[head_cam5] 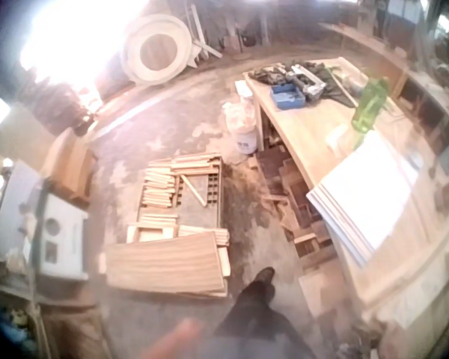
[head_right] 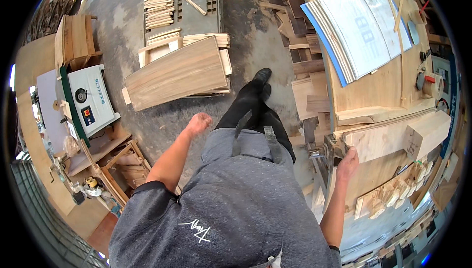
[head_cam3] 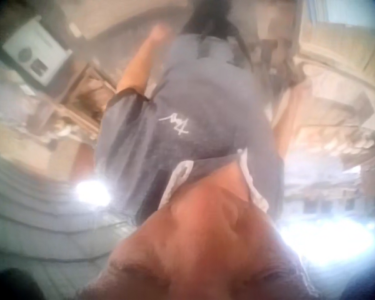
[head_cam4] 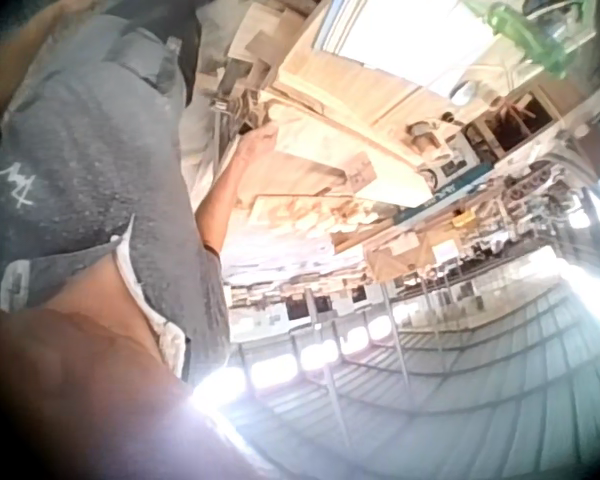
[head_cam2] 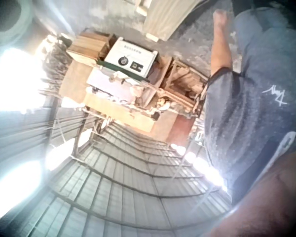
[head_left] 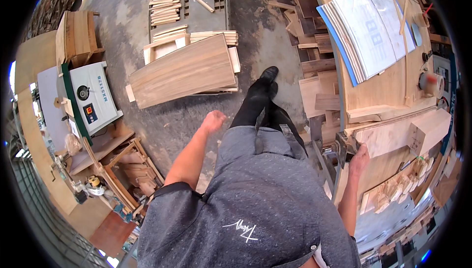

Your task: The person assembles a wooden decorative piece by applying glue to pre-drilled holes in a carved wooden base and inserting small wooden dowels. They use a hammer to tap the dowels into place and a pneumatic nail gun to secure the components. The person handles various wooden parts, including a large flat board and multiple small dowels, within a workshop environment.

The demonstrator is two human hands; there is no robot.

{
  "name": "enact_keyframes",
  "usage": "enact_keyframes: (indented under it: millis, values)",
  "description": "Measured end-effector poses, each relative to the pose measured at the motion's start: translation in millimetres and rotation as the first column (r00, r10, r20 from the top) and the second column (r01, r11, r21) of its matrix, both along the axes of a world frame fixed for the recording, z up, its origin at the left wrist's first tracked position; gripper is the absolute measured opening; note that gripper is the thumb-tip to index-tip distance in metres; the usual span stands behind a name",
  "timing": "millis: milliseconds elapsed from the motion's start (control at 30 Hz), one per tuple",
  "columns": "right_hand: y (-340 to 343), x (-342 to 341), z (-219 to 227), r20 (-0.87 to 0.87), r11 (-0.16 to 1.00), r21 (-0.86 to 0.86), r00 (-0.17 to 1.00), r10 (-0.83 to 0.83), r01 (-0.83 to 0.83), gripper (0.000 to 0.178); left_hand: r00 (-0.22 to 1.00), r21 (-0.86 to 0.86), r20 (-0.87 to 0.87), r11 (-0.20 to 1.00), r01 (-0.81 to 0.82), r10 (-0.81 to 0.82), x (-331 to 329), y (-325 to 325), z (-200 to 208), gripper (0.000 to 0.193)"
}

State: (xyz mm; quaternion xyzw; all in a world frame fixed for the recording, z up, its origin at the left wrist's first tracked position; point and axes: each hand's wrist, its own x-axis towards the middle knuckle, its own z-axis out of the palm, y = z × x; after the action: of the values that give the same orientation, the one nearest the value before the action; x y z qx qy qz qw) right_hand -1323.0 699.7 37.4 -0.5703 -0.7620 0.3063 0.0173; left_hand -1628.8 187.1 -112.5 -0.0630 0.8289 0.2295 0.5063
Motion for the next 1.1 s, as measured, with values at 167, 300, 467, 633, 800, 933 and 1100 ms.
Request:
enact_keyframes:
  millis: [167, 300, 467, 633, 800, 933, 1100]
  values:
    - [-2.9, -5.0, 5.0, -0.003, 1.000, -0.030, 1.000, -0.005, 0.005, 0.052, 0.999, 0.044, -0.028, 0.999, -0.026, 0.027, 8.0, -5.9, -16.0, 0.025]
    - [-7.8, -8.3, 5.2, 0.001, 1.000, -0.024, 1.000, -0.013, 0.013, 0.051, 0.999, 0.038, -0.038, 0.999, 0.018, -0.016, 7.8, -12.7, -18.5, 0.025]
    - [-13.7, -9.7, -2.8, 0.116, 0.999, 0.036, 0.993, -0.018, 0.014, 0.046, 0.975, 0.169, -0.022, 0.961, 0.220, -0.219, -23.2, -16.3, -7.5, 0.038]
    - [-10.2, -39.3, 39.0, 0.113, 0.997, 0.053, 0.992, -0.062, 0.056, 0.037, 0.988, 0.178, 0.151, 0.983, -0.047, 0.020, -67.9, 29.2, 8.9, 0.024]
    - [-15.8, -20.3, 49.4, 0.101, 0.987, 0.079, 0.983, -0.150, 0.143, 0.040, 0.959, 0.361, 0.175, 0.921, 0.147, -0.221, -129.1, 150.1, 20.7, 0.022]
    - [-28.6, 0.8, 39.9, 0.067, 0.970, 0.129, 0.974, -0.215, 0.205, 0.045, 0.839, 0.519, -0.120, 0.686, 0.510, -0.531, -131.1, 272.1, 47.1, 0.025]
    - [-14.7, -18.4, 50.5, 0.104, 0.977, 0.122, 0.977, -0.186, 0.173, 0.046, 0.645, 0.448, -0.372, 0.479, 0.754, -0.668, -63.1, 368.3, 121.6, 0.030]
